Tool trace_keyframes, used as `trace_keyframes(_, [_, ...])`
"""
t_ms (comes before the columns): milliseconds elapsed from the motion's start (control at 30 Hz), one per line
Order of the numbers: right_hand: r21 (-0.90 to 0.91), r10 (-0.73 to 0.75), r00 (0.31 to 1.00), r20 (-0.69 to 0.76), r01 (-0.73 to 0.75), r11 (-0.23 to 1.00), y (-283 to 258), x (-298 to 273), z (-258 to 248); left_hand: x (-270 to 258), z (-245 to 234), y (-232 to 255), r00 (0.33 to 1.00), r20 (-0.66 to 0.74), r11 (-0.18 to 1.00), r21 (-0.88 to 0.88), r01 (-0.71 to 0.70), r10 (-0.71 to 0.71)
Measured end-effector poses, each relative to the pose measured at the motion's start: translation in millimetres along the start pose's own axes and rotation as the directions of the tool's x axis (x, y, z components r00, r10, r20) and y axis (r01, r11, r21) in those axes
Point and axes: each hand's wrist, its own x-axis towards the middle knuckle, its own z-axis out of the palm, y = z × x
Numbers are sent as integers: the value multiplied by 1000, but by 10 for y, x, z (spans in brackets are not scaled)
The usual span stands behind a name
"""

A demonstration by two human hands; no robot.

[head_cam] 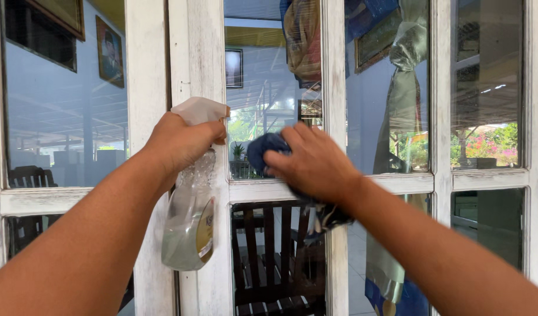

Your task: The person cleans a multi-pane glass window using a spray bottle and a cloth. They repeatedly spray cleaning solution onto the glass and wipe the surface with the cloth, working across different panes of the window frame.

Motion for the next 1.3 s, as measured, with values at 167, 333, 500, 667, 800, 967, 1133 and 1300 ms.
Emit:
trace_keyframes(167, [13,391,879,-272,-403,915,434,533,40,10,5,9,999,24,999,-25,30,-29])
trace_keyframes(333, [77,298,903,-310,-288,954,-294,344,357,-23,-24,27,1000,23,999,-45,-7,8])
trace_keyframes(500, [24,-32,999,33,31,999,104,451,154,-51,-97,45,997,75,994,-106,12,-4])
trace_keyframes(667, [78,521,793,-314,-526,847,394,838,86,33,-78,-36,999,54,995,-95,4,1])
trace_keyframes(800, [98,329,926,-187,-315,944,-162,517,247,91,-78,-99,995,60,993,-97,-72,78])
trace_keyframes(967, [30,47,999,-4,-47,998,102,610,153,126,-82,-131,992,58,983,-156,-102,112])
trace_keyframes(1133, [187,528,810,-255,-494,849,145,1065,208,106,-60,-150,993,45,983,-152,-99,107])
trace_keyframes(1300, [227,433,846,-311,-377,898,-562,525,307,76,-66,-186,986,56,972,-185,-147,160])
